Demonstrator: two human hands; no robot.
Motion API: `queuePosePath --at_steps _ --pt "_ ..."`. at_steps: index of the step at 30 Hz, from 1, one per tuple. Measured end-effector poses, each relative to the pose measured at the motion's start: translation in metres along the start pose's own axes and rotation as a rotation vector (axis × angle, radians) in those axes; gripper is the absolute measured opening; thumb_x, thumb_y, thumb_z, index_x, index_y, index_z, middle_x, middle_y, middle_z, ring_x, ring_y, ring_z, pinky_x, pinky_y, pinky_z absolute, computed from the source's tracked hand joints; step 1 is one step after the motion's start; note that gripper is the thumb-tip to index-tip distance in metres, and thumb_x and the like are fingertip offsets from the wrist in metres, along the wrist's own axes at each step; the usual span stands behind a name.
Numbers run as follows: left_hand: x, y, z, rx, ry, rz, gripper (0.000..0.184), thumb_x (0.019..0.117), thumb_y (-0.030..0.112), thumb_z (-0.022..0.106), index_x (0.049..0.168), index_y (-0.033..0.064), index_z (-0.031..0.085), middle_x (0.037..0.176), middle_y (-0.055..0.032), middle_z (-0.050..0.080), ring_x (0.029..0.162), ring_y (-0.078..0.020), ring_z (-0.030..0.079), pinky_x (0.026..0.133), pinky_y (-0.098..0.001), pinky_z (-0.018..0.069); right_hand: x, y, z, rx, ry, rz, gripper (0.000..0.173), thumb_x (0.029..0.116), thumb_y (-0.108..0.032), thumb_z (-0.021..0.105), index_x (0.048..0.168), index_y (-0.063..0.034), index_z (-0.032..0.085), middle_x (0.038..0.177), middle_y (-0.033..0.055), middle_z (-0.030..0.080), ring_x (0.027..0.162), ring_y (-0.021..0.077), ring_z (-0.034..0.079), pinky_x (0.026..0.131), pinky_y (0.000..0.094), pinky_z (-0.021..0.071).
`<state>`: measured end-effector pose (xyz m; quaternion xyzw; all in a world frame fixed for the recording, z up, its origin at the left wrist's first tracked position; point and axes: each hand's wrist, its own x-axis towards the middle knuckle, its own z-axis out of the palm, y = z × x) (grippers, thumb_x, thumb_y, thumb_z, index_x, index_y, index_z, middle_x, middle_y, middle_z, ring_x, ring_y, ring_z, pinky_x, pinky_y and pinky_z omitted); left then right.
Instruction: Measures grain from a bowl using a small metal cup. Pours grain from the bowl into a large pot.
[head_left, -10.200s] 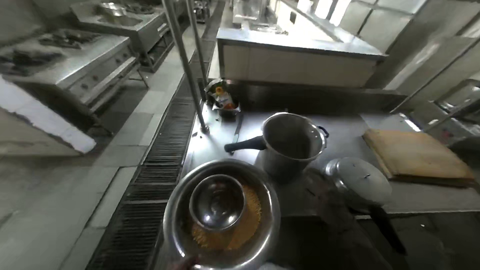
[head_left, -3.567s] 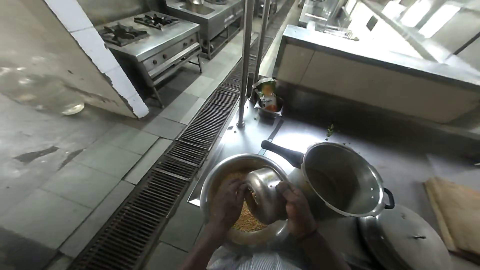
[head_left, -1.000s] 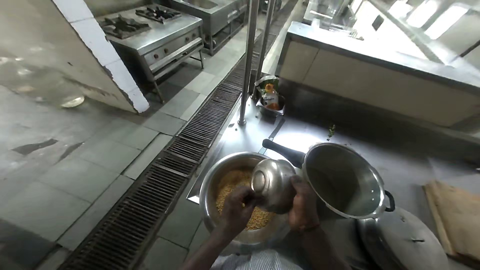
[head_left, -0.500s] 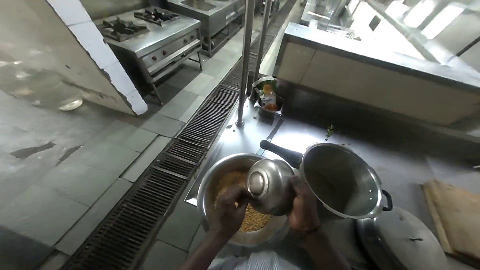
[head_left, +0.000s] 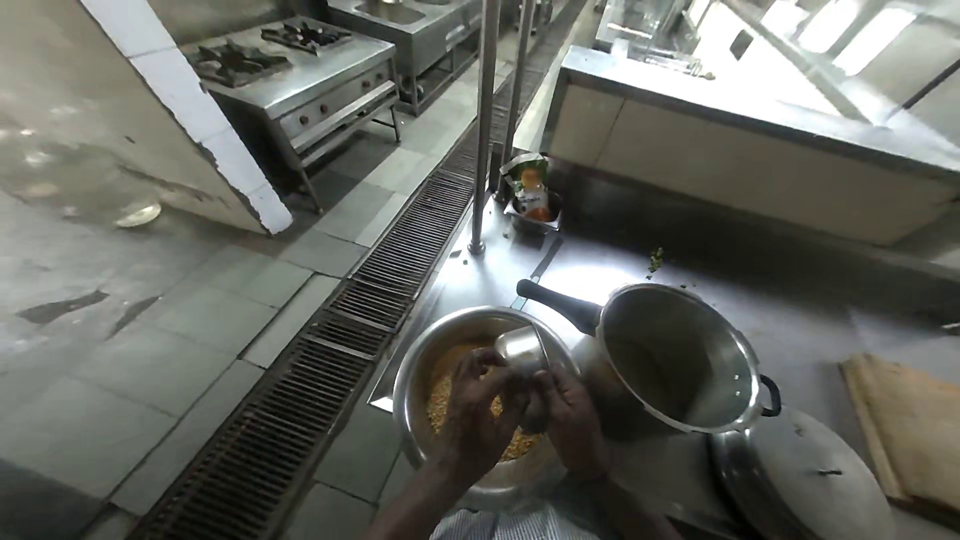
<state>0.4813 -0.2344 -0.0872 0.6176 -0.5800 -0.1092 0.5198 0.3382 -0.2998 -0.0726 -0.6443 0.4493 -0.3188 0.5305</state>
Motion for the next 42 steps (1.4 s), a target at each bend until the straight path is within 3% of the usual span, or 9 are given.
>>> queuePosePath --at_steps 3,7,11,15,26,31,33,36,42 --pt "-0.005 -0.001 0.003 -0.051 0.017 -0.033 0.005 0.0874 0.023 0.075 0.091 0.0193 0.075 0.116 -0.0007 0.062 0.114 -0.0131 0.058 0.096 -0.0305 0.0533 -0.001 0.0 0.001 -0.022 -0.002 -0.016 0.025 0.1079 -0.024 0.049 0.108 -0.0081 0.068 0.081 0.0026 0.067 0.072 0.0106 0.066 0.068 0.0309 0.057" --pt "-0.009 -0.004 0.003 -0.014 0.007 -0.066 0.006 0.0933 0.017 0.068 0.095 0.0121 0.07 0.121 -0.0052 0.064 0.125 -0.0215 0.056 0.105 -0.0411 0.0486 0.0 0.001 -0.001 -0.073 0.012 -0.026 0.026 0.1073 -0.026 0.049 0.106 -0.008 0.067 0.078 0.0026 0.065 0.07 0.0115 0.065 0.067 0.0319 0.056" --pt "0.0 -0.003 -0.003 0.051 0.054 -0.037 0.014 0.0971 0.018 0.063 0.1 0.008 0.072 0.119 -0.0082 0.065 0.121 -0.0228 0.059 0.103 -0.0403 0.05 0.0 0.002 -0.001 -0.191 -0.03 -0.088 0.026 0.1063 -0.028 0.049 0.102 -0.0083 0.067 0.075 0.001 0.063 0.068 0.0103 0.063 0.064 0.0318 0.0539" --pt "0.017 0.002 -0.007 0.072 0.033 0.054 0.016 0.0984 0.025 0.063 0.098 0.0141 0.074 0.121 -0.0066 0.063 0.12 -0.0213 0.058 0.104 -0.041 0.0479 -0.001 0.004 0.002 -0.262 -0.11 -0.169 0.032 0.1056 -0.03 0.05 0.095 -0.0053 0.067 0.069 0.0011 0.057 0.062 0.0094 0.057 0.06 0.0298 0.0505" --pt "0.0 -0.024 -0.013 0.278 -0.071 0.147 0.014 0.0937 0.026 0.064 0.089 0.018 0.074 0.129 -0.0052 0.063 0.135 -0.0259 0.05 0.114 -0.0502 0.0396 0.0 0.004 -0.005 -0.265 0.004 -0.109 0.031 0.1054 -0.031 0.05 0.1 -0.0076 0.069 0.072 0.0015 0.062 0.065 0.0106 0.061 0.062 0.0325 0.0527" --pt "-0.017 -0.051 -0.022 0.313 -0.163 -0.039 0.026 0.087 0.036 0.072 0.075 0.0128 0.07 0.12 -0.0077 0.068 0.122 -0.0314 0.059 0.102 -0.0584 0.0469 0.001 -0.006 -0.011 0.054 0.067 -0.022 0.027 0.1066 -0.023 0.049 0.117 -0.0082 0.068 0.093 0.0023 0.07 0.083 0.0088 0.067 0.077 0.0291 0.0575" --pt "-0.018 -0.053 -0.026 0.236 -0.161 -0.084 0.018 0.0879 0.025 0.073 0.091 0.008 0.072 0.125 -0.0116 0.066 0.121 -0.031 0.061 0.102 -0.0561 0.0496 0.004 -0.004 -0.008 0.278 0.132 0.074 0.025 0.1065 -0.02 0.049 0.112 -0.0075 0.07 0.091 0.0053 0.07 0.08 0.0128 0.067 0.071 0.0318 0.058" --pt "-0.015 -0.048 -0.031 0.131 -0.199 -0.173 0.048 0.0919 0.016 0.068 0.139 0.0099 0.06 0.146 -0.0108 0.054 0.136 -0.0267 0.051 0.111 -0.0513 0.0458 0.01 0.004 -0.01 0.576 0.228 0.283 0.032 0.1093 -0.028 0.046 0.119 -0.0057 0.066 0.101 0.0116 0.071 0.089 0.0208 0.07 0.078 0.0423 0.0598" --pt "0.001 -0.036 -0.025 -0.469 -0.191 -0.404 0.046 0.1051 0.029 0.049 0.149 0.017 0.053 0.154 0.0004 0.049 0.136 -0.0156 0.052 0.11 -0.0407 0.0467 0.009 0.009 -0.01 0.806 0.19 0.358 0.038 0.1106 -0.032 0.037 0.122 -0.0072 0.063 0.104 0.0131 0.071 0.091 0.023 0.071 0.075 0.0443 0.0606"
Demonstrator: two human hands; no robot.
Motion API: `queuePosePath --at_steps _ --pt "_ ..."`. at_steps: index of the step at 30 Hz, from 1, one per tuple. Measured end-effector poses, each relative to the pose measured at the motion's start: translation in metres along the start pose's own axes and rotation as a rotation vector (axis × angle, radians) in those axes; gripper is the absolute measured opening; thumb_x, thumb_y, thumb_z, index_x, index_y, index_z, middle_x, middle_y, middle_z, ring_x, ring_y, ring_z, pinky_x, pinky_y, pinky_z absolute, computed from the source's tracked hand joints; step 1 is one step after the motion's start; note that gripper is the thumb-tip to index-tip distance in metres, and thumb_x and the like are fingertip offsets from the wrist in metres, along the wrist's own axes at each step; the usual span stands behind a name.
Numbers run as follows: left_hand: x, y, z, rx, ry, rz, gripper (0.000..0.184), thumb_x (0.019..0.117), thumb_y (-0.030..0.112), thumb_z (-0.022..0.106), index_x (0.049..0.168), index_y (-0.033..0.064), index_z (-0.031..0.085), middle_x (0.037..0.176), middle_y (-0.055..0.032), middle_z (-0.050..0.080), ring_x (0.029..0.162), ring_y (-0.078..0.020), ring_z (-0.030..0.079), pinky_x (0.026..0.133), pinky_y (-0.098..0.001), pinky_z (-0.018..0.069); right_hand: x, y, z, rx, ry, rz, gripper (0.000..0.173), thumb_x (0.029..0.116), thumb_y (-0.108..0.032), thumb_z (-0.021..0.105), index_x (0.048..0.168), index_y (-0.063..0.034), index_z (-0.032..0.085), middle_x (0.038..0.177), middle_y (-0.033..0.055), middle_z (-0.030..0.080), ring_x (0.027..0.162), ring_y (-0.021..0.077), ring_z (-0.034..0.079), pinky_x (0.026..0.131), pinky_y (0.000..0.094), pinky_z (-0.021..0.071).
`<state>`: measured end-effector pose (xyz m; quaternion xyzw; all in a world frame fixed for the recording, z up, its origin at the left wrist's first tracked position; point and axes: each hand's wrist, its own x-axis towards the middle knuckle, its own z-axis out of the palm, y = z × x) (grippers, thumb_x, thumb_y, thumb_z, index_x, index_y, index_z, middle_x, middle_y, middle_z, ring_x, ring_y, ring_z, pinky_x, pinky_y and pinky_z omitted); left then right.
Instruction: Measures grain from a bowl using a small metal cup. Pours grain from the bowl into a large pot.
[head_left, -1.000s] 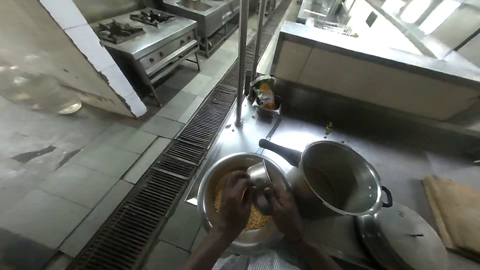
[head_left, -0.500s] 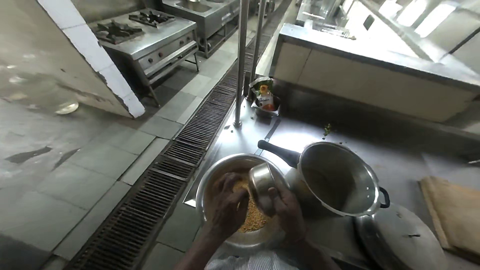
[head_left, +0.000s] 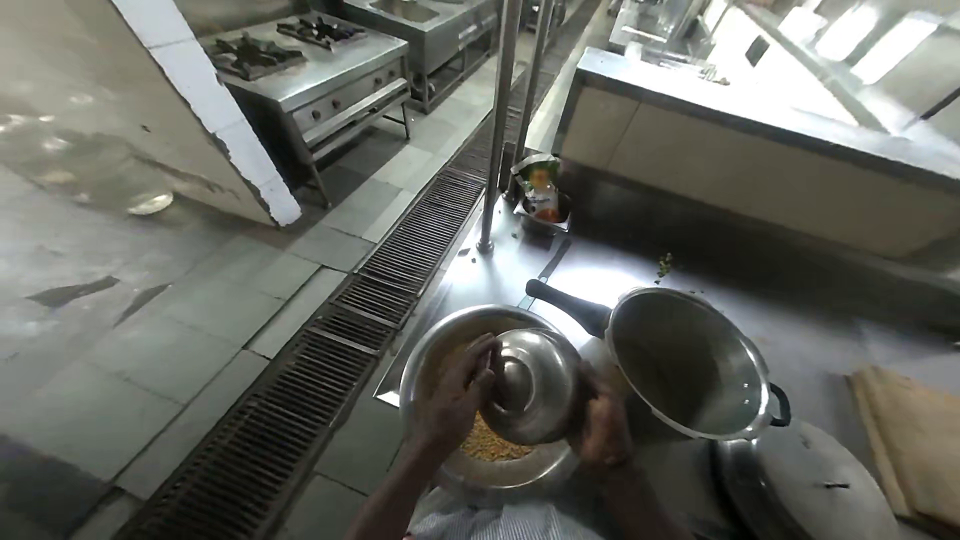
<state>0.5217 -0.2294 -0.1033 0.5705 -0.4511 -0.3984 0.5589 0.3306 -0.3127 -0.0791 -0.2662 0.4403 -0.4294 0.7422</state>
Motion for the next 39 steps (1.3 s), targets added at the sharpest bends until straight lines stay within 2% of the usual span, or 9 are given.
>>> queuePosePath --at_steps 5,10,14,19,24,27,30,34,39 --pt "0.012 -0.005 0.011 -0.336 0.068 -0.195 0.04 0.1071 0.034 0.051 0.143 0.0192 0.059 0.123 -0.0067 0.069 0.104 -0.0197 0.067 0.088 -0.0398 0.0574 -0.01 0.0 0.005 -0.005 -0.03 -0.048 0.036 0.1098 -0.029 0.039 0.12 -0.0061 0.064 0.104 0.0138 0.071 0.092 0.0232 0.071 0.078 0.0447 0.0607" --pt "0.0 0.001 0.031 -0.308 0.175 -0.439 0.042 0.11 0.037 0.042 0.137 0.0089 0.058 0.116 -0.0113 0.067 0.104 -0.0198 0.065 0.092 -0.0399 0.0547 -0.017 0.001 0.008 -0.123 0.02 -0.166 0.034 0.1088 -0.028 0.041 0.119 -0.0057 0.065 0.1 0.0103 0.07 0.089 0.0194 0.07 0.077 0.0409 0.0604" --pt "-0.022 0.017 0.047 -0.463 0.072 -0.711 0.048 0.1127 0.035 0.034 0.112 -0.0013 0.064 0.091 -0.0117 0.07 0.082 -0.0203 0.071 0.076 -0.0356 0.061 -0.018 -0.006 0.008 -0.169 0.029 -0.326 0.031 0.1091 -0.026 0.042 0.109 -0.0108 0.068 0.094 0.0022 0.07 0.085 0.0114 0.069 0.075 0.0342 0.0599" --pt "-0.037 -0.004 0.043 -0.333 -0.16 -0.458 0.012 0.0943 -0.001 0.063 0.104 -0.0036 0.069 0.094 -0.0088 0.074 0.085 -0.0165 0.072 0.082 -0.0329 0.0613 -0.018 -0.009 0.015 -0.209 0.008 -0.41 0.03 0.1088 -0.028 0.044 0.101 -0.0142 0.069 0.085 -0.0006 0.068 0.075 0.008 0.067 0.067 0.0288 0.0588" --pt "-0.021 -0.016 0.014 -0.036 0.069 -0.403 0.062 0.085 0.001 0.071 0.144 0.009 0.053 0.146 -0.0111 0.055 0.132 -0.0252 0.055 0.105 -0.0456 0.0501 -0.023 -0.003 0.012 -0.476 -0.088 -0.517 0.026 0.1063 -0.021 0.048 0.115 -0.0097 0.07 0.092 -0.002 0.071 0.081 0.0047 0.067 0.076 0.0255 0.0593" --pt "-0.017 0.005 0.002 -0.361 0.163 -0.413 0.043 0.1034 0.02 0.058 0.144 0.0089 0.052 0.136 -0.0116 0.063 0.115 -0.0262 0.066 0.092 -0.0448 0.0584 -0.022 0.009 0.003 -0.996 -0.312 -0.739 0.026 0.1019 -0.025 0.055 0.1 -0.0041 0.07 0.079 0.0008 0.066 0.071 0.0074 0.064 0.068 0.0288 0.0566" --pt "-0.02 0.02 -0.004 -0.512 0.08 -0.409 0.071 0.0926 0.054 0.066 0.153 0.0238 0.043 0.125 -0.011 0.066 0.102 -0.0244 0.069 0.082 -0.0406 0.0604 -0.027 0.025 0.009 -1.426 -0.621 -0.993 0.023 0.1 -0.028 0.061 0.097 -0.0088 0.073 0.085 0.0065 0.073 0.082 0.0208 0.072 0.077 0.0412 0.0608" --pt "-0.018 0.015 0.001 -0.48 0.19 -0.385 0.058 0.0954 0.024 0.064 0.151 0.0219 0.047 0.13 -0.0124 0.064 0.108 -0.0249 0.066 0.087 -0.0419 0.058 -0.033 0.018 0.02 -1.605 -0.967 -0.676 0.041 0.1008 -0.039 0.061 0.126 -0.0074 0.067 0.116 0.0154 0.071 0.114 0.0322 0.067 0.101 0.051 0.0513" --pt "-0.022 0.015 -0.004 -0.489 0.288 -0.307 0.055 0.0971 0.031 0.058 0.15 0.0216 0.045 0.131 -0.0052 0.065 0.11 -0.0166 0.066 0.089 -0.0356 0.0585 -0.031 -0.005 0.01 -1.258 -0.561 -0.969 0.019 0.0952 -0.015 0.066 0.112 -0.0116 0.076 0.106 0.0011 0.074 0.094 0.0092 0.071 0.086 0.0278 0.0602"
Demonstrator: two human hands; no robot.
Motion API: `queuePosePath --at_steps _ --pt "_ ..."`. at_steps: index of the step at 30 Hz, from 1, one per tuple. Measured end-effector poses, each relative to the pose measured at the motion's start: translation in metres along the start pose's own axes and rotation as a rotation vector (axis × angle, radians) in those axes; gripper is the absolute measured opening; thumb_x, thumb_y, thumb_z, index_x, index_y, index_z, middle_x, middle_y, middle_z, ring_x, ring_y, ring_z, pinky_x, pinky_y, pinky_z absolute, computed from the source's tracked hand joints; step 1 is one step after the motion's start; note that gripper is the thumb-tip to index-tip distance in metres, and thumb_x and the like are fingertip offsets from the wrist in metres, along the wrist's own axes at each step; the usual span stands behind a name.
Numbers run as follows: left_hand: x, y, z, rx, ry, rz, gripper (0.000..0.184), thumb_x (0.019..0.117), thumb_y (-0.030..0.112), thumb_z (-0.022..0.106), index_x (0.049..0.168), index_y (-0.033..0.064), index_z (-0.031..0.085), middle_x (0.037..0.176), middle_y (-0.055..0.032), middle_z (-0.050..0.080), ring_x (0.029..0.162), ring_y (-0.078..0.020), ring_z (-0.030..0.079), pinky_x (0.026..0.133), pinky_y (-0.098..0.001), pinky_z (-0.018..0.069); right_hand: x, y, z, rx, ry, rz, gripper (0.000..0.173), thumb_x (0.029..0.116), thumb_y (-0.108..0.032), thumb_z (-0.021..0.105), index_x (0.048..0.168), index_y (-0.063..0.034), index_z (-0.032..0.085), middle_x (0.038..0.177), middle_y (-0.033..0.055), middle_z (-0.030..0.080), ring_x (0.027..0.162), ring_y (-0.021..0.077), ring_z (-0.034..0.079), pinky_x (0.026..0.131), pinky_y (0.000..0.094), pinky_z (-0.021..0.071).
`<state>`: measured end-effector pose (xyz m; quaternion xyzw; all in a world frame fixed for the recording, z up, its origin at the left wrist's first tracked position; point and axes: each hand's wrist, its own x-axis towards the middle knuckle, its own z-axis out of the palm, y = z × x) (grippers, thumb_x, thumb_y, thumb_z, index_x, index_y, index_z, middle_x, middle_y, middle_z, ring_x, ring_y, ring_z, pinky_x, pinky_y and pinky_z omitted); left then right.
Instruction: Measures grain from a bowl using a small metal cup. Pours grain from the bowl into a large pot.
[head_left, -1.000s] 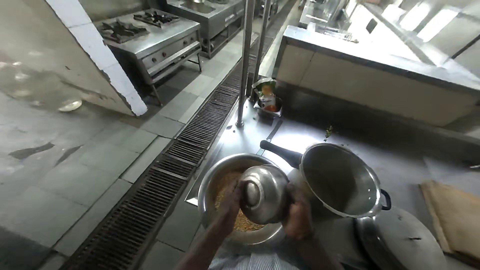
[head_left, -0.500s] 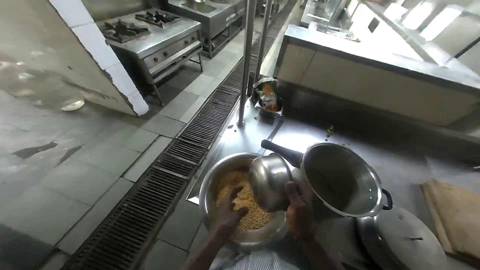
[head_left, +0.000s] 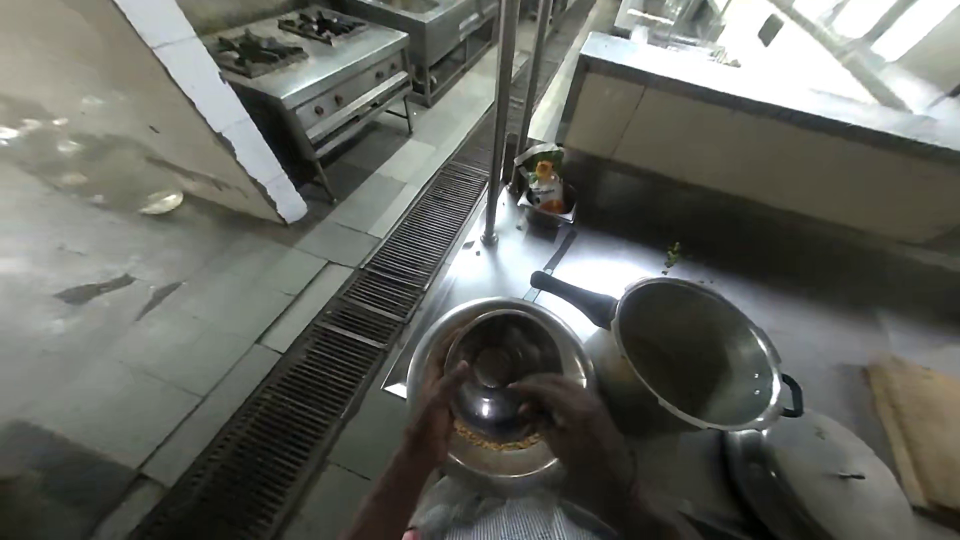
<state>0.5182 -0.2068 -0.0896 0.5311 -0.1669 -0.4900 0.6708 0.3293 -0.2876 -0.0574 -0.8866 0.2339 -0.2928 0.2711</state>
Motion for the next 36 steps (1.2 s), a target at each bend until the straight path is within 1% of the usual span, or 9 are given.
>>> queuePosePath --at_steps 5,12,16,18,22,26,29,32,36 --pt "0.005 0.003 -0.001 0.013 -0.071 0.152 0.069 0.089 0.055 0.069 0.149 0.0252 0.051 0.135 0.0 0.064 0.118 -0.014 0.064 0.094 -0.0343 0.057 0.012 -0.003 -0.01 -0.031 0.179 0.078 0.022 0.0939 -0.009 0.063 0.113 -0.0104 0.075 0.106 -0.0003 0.074 0.094 0.0064 0.07 0.085 0.0262 0.0607" --pt "-0.004 -0.004 0.019 0.254 -0.202 0.36 0.083 0.0839 0.069 0.068 0.153 0.0267 0.048 0.154 0.0052 0.049 0.136 -0.0136 0.051 0.108 -0.0373 0.0488 0.023 -0.012 0.009 -0.195 -0.032 0.426 0.049 0.0829 -0.013 0.076 0.125 0.0085 0.064 0.127 0.0333 0.06 0.119 0.0489 0.059 0.099 0.0633 0.0479" --pt "-0.005 0.0 0.027 0.263 -0.251 0.373 0.079 0.0872 0.067 0.065 0.152 0.0248 0.05 0.151 0.0065 0.052 0.132 -0.0091 0.053 0.106 -0.0318 0.0486 0.03 -0.013 0.021 -0.203 -0.096 0.205 0.031 0.0852 -0.021 0.076 0.108 -0.0005 0.073 0.106 0.0198 0.07 0.103 0.0356 0.068 0.09 0.0509 0.0562" --pt "-0.003 0.002 0.024 0.272 -0.251 0.345 0.078 0.0873 0.068 0.064 0.151 0.0261 0.05 0.149 0.0065 0.054 0.13 -0.009 0.054 0.105 -0.032 0.0497 0.026 -0.013 0.024 -0.126 -0.218 0.051 0.028 0.0902 -0.023 0.071 0.111 -0.0048 0.073 0.106 0.0139 0.072 0.102 0.0282 0.069 0.09 0.0443 0.0576" --pt "0.0 0.006 0.018 0.193 -0.178 0.349 0.077 0.0877 0.068 0.064 0.149 0.023 0.053 0.147 0.0034 0.057 0.13 -0.013 0.056 0.105 -0.0346 0.0512 0.03 -0.026 -0.001 -0.18 -0.592 0.197 0.022 0.096 -0.014 0.061 0.113 -0.0051 0.071 0.101 0.0173 0.072 0.097 0.0351 0.07 0.084 0.0542 0.0563" --pt "-0.001 0.009 0.02 0.188 -0.188 0.386 0.079 0.0873 0.068 0.065 0.15 0.0231 0.052 0.152 0.0032 0.051 0.135 -0.0144 0.051 0.108 -0.036 0.0493 0.035 -0.021 -0.005 -0.352 -0.076 0.272 0.029 0.0787 -0.008 0.075 0.106 -0.0003 0.073 0.104 0.0224 0.07 0.096 0.0388 0.069 0.081 0.0537 0.0583" --pt "-0.005 0.011 0.025 0.241 -0.199 0.389 0.077 0.0878 0.066 0.065 0.15 0.0222 0.052 0.15 0.0038 0.054 0.131 -0.012 0.054 0.105 -0.0334 0.0506 0.037 -0.016 0.004 -0.29 -0.118 0.192 0.027 0.0843 -0.012 0.075 0.109 -0.0007 0.074 0.11 0.0246 0.069 0.106 0.0423 0.066 0.09 0.0569 0.055" --pt "0.001 0.011 0.022 0.239 -0.177 0.391 0.076 0.0893 0.067 0.062 0.149 0.022 0.053 0.149 0.0028 0.055 0.133 -0.0141 0.054 0.107 -0.0353 0.0497 0.029 -0.012 0.014 -0.306 -0.356 -0.007 0.027 0.0962 -0.018 0.064 0.121 -0.0161 0.072 0.126 0.0099 0.067 0.123 0.0312 0.06 0.101 0.0483 0.0529" --pt "0.003 0.02 0.02 0.281 -0.143 0.356 0.073 0.0904 0.066 0.061 0.149 0.0231 0.053 0.145 0.0024 0.058 0.127 -0.0137 0.058 0.102 -0.0342 0.0523 0.031 -0.024 -0.006 -0.386 -0.401 -0.106 0.012 0.0898 -0.007 0.065 0.097 -0.0089 0.074 0.092 0.0115 0.072 0.091 0.0306 0.071 0.078 0.0484 0.0585"
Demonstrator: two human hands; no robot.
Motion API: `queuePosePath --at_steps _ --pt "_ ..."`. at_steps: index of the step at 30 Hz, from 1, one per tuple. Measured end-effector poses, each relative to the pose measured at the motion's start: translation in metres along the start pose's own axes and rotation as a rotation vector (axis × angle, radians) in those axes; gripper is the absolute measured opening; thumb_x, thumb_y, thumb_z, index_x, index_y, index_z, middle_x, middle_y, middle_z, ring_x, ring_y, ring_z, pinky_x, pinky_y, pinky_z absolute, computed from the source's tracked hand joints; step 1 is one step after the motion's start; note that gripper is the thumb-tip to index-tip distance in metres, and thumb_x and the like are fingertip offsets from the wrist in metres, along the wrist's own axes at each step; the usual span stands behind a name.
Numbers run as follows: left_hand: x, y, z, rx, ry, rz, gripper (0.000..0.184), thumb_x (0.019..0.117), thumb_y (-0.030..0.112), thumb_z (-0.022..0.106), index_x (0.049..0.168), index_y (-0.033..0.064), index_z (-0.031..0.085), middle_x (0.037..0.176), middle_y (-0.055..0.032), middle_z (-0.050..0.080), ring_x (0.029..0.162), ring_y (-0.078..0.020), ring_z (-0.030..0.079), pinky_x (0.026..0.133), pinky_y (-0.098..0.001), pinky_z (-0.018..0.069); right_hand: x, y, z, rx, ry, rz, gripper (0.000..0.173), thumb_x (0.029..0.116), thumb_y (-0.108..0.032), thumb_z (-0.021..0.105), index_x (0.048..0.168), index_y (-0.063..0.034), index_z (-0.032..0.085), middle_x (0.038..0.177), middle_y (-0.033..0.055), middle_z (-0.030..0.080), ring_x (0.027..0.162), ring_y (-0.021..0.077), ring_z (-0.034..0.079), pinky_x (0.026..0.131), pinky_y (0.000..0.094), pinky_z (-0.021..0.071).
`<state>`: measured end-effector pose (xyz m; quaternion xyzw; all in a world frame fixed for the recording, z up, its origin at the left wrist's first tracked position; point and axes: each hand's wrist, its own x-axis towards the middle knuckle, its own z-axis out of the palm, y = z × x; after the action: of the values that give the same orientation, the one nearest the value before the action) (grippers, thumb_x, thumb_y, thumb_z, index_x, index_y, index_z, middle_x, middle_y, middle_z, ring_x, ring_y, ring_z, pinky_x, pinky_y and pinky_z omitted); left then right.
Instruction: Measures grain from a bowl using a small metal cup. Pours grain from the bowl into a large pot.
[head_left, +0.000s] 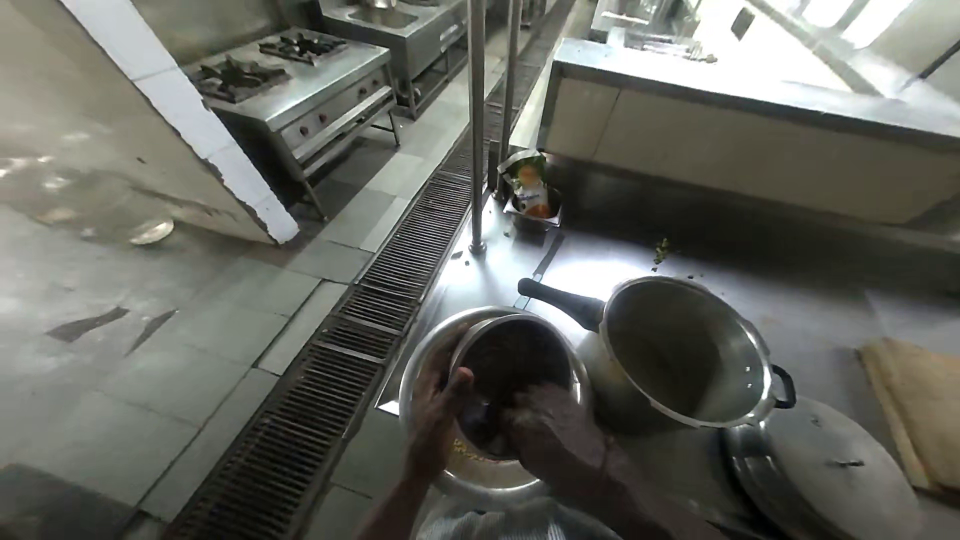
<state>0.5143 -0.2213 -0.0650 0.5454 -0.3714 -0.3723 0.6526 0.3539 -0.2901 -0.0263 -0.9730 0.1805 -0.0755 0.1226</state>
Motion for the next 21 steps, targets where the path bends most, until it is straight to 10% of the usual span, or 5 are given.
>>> queuePosePath --at_steps 5,10,13,18,21 --pt "0.002 0.016 0.009 0.208 0.008 -0.095 0.064 0.0856 0.038 0.07 0.147 0.0229 0.055 0.139 0.0014 0.061 0.121 -0.0133 0.062 0.097 -0.038 0.0554 0.017 0.03 -0.008 -0.108 0.397 -0.092 0.015 0.0857 -0.004 0.067 0.097 -0.0067 0.076 0.113 0.0102 0.072 0.112 0.0267 0.067 0.097 0.0409 0.0555" --pt "-0.004 0.011 0.01 0.351 0.12 0.091 0.065 0.0841 0.032 0.069 0.147 0.0276 0.054 0.141 0.0043 0.059 0.124 -0.0119 0.059 0.099 -0.0386 0.0552 0.006 0.026 0.031 0.276 0.214 0.284 0.034 0.0925 -0.017 0.068 0.122 -0.0002 0.069 0.125 0.0198 0.067 0.12 0.0334 0.063 0.104 0.0481 0.0505" --pt "-0.007 0.005 0.008 0.276 0.134 0.175 0.061 0.0877 0.035 0.068 0.146 0.0246 0.055 0.14 0.0038 0.061 0.121 -0.0113 0.061 0.097 -0.0343 0.0566 0.005 0.012 0.009 0.568 0.011 0.281 0.026 0.0947 -0.018 0.067 0.117 -0.0056 0.071 0.111 0.0112 0.071 0.105 0.0212 0.067 0.097 0.0391 0.0537" --pt "-0.006 0.003 0.008 0.076 -0.044 0.208 0.071 0.0873 0.058 0.071 0.147 0.0242 0.056 0.15 0.0027 0.054 0.13 -0.0148 0.057 0.103 -0.0357 0.0538 0.009 -0.005 -0.005 0.29 0.335 0.286 0.036 0.0784 -0.02 0.081 0.106 0.001 0.071 0.097 0.0215 0.069 0.093 0.0378 0.068 0.082 0.0548 0.056" --pt "-0.002 0.008 0.005 0.017 -0.081 0.225 0.072 0.0868 0.058 0.072 0.146 0.0211 0.057 0.146 0.0023 0.058 0.128 -0.0133 0.058 0.104 -0.0331 0.0523 0.014 -0.013 0.008 0.233 0.187 0.056 0.018 0.0908 -0.019 0.069 0.101 -0.0049 0.074 0.089 0.0128 0.071 0.084 0.0287 0.071 0.073 0.0461 0.0595"
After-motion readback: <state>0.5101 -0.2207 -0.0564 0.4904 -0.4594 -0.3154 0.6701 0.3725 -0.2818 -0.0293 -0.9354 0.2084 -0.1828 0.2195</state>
